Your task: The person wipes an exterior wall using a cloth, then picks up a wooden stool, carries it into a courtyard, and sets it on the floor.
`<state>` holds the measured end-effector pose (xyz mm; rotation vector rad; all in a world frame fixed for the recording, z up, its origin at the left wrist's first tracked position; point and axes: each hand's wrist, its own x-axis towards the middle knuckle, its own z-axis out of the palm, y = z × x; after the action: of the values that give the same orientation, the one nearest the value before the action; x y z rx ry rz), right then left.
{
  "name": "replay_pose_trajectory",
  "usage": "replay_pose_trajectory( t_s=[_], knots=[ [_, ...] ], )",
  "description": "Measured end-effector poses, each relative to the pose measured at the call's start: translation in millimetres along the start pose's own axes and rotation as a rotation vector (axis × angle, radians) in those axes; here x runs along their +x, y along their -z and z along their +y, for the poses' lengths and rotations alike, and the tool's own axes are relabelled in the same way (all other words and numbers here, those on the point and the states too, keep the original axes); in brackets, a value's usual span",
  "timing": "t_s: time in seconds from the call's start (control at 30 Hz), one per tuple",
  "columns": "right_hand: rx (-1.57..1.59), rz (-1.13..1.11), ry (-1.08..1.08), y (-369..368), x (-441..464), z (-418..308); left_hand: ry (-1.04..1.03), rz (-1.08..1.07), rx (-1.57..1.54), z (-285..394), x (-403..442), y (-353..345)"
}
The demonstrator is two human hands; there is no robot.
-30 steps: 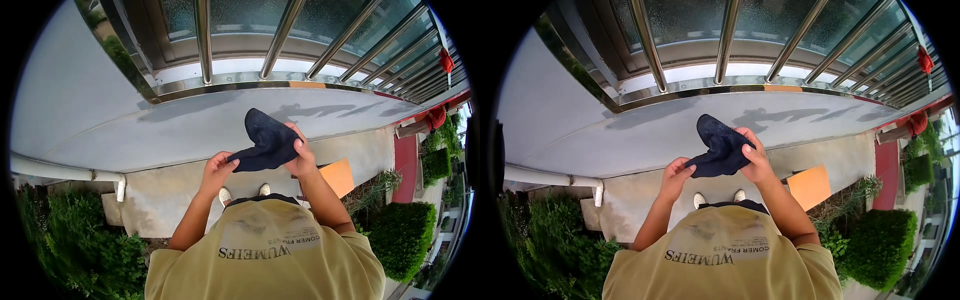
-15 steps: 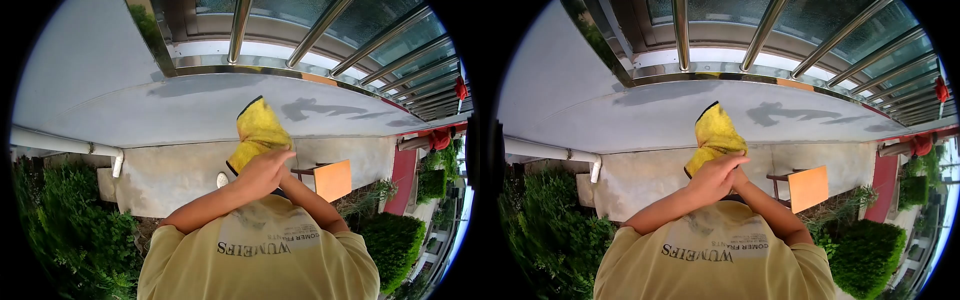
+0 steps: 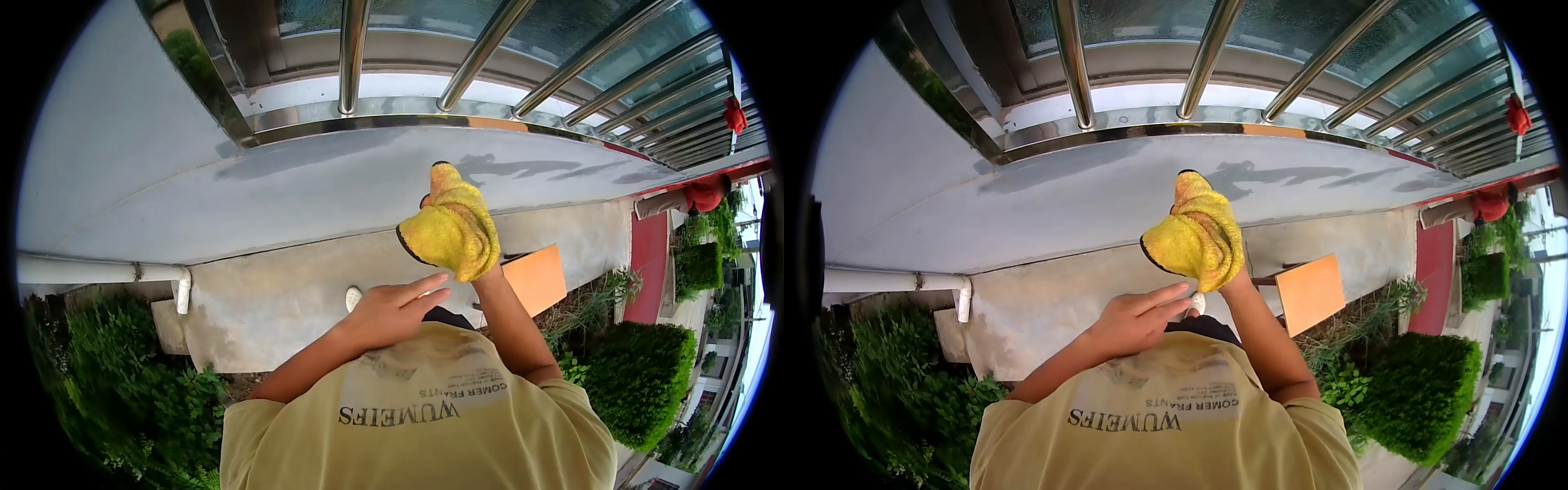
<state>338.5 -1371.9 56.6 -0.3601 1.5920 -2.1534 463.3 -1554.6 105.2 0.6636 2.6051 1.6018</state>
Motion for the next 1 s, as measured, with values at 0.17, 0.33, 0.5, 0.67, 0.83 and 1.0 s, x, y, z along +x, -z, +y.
replay_pose_trajectory(
  t_s=[0.17,0.33,0.5,0.67,0.83,1.0],
  knots=[
    [0.328,0.395,0.096,17,-16,-5,-0.161,0.288,0.080,-27,-9,11],
    [0.646,0.537,0.194,19,10,-51,-0.038,0.269,0.047,-34,-19,17],
    [0.603,0.596,0.205,2,55,-70,-0.075,0.241,0.049,-44,-27,21],
    [0.371,0.588,0.022,-24,99,-64,0.002,0.224,0.020,-62,-45,28],
    [0.436,0.681,0.150,-67,110,-44,0.051,0.292,0.028,-77,-60,45],
    [0.377,0.658,0.053,-100,115,-37,0.110,0.283,-0.016,-96,-66,55]
  ],
)
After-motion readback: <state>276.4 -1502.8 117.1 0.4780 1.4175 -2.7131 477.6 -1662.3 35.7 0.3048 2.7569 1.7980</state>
